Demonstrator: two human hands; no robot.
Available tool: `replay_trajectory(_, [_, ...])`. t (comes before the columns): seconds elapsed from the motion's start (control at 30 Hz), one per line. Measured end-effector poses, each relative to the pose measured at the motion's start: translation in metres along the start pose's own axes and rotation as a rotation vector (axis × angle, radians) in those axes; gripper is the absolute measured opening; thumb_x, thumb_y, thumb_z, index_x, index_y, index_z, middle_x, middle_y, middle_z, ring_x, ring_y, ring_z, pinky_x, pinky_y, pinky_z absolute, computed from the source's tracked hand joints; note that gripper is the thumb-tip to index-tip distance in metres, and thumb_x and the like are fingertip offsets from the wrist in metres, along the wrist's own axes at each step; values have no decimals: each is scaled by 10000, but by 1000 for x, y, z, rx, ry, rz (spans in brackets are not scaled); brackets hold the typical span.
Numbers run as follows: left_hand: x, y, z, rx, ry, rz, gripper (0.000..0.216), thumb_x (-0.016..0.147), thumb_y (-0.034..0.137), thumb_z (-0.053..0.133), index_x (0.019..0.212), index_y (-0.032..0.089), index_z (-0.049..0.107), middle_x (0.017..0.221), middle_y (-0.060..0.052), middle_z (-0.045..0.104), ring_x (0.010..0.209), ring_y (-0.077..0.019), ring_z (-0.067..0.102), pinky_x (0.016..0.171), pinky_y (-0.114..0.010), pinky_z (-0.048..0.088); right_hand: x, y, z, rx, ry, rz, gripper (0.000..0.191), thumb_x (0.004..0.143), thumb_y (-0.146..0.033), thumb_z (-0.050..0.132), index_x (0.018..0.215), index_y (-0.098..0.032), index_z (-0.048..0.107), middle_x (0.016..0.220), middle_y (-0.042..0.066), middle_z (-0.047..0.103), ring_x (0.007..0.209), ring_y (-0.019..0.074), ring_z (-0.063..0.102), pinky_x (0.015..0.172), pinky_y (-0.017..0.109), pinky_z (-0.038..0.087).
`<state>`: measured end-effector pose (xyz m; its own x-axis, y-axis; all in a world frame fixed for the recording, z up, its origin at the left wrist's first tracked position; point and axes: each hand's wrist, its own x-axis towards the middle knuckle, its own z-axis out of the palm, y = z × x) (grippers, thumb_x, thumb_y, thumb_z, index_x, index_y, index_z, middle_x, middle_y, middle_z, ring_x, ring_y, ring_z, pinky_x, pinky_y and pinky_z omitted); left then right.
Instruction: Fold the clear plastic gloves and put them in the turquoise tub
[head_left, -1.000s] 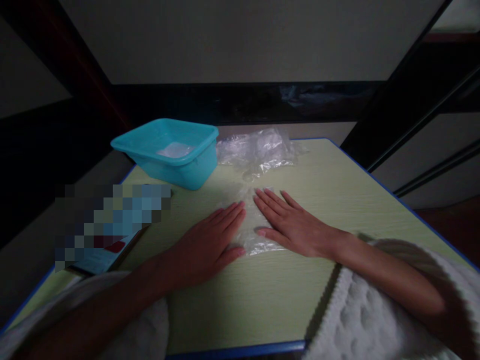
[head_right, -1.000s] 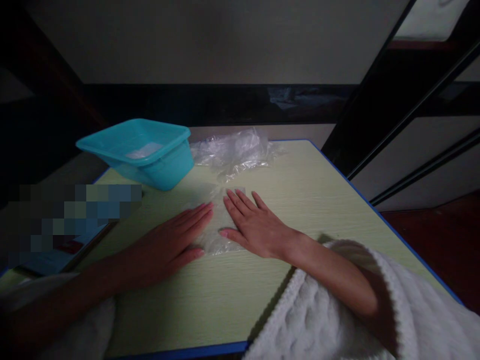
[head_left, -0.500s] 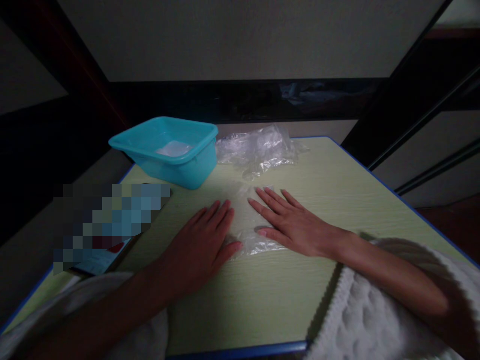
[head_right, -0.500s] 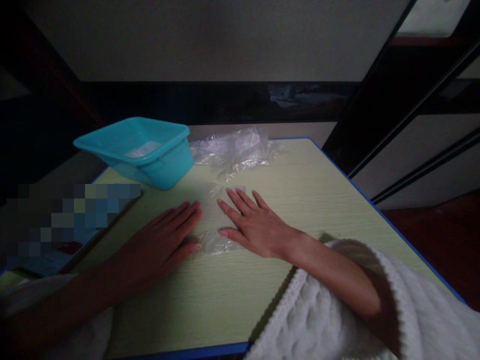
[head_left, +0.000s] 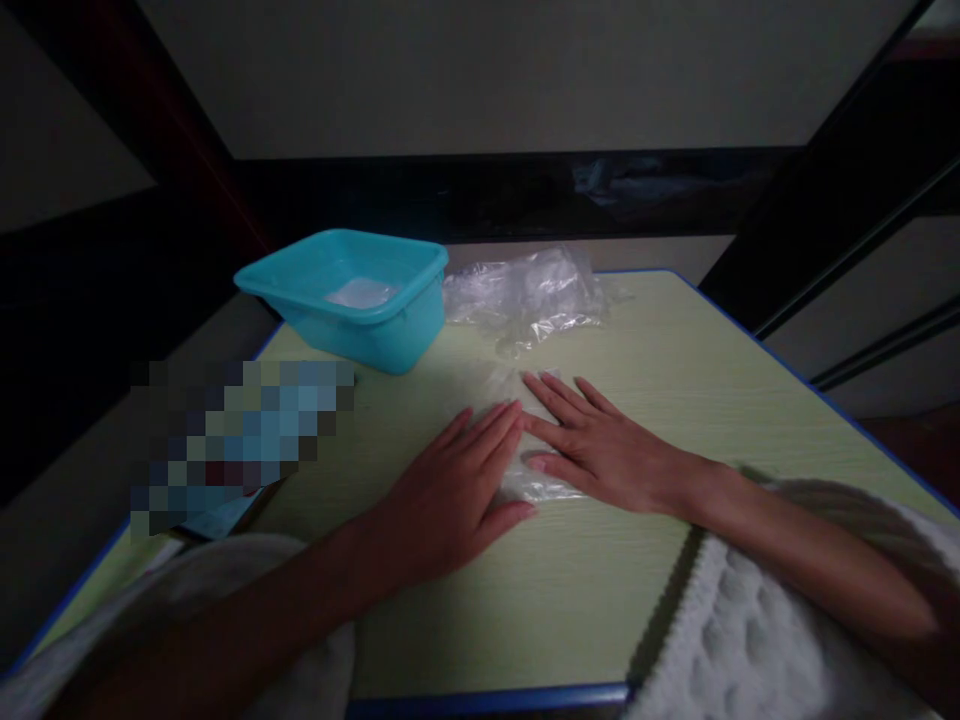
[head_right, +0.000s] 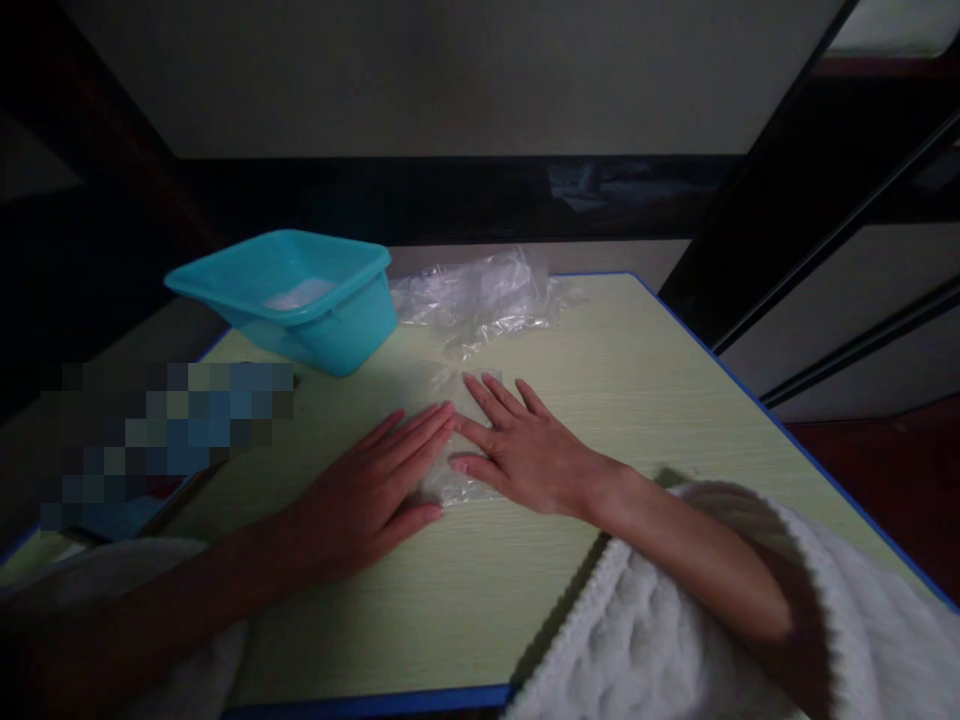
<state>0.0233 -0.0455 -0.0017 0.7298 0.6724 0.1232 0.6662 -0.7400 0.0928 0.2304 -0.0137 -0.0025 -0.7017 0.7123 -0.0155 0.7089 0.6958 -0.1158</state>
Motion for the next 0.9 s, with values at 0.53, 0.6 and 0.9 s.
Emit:
replay_trajectory(0.53, [-15,-8,1,113,-62,-234,680,908,502,306,1346,-18,317,1431,-244,302,1345,-305,261,1055,-472,302,-1,-1,0,-10,18,10,606,914,-559,252,1428,-236,255,1494,157,120,1361,320,112,1069,555,173])
replay_trajectory(0.6, [-17,-10,-2,134,-68,-256,675,906,502,312,1335,-18,341,1418,-248,325,1333,-314,290,1047,-480,309,-1,-1,0,-15,28,11,605,913,-560,256,1427,-240,257,1496,149,126,1360,322,124,1068,555,183])
replay_trajectory(0.9, [-20,-16,-3,219,-13,-367,658,890,502,368,1259,-39,432,1362,-288,393,1289,-362,354,1038,-538,284,-1,0,2,-33,33,4,604,916,-561,231,1432,-247,239,1499,154,135,1360,318,127,1062,558,193])
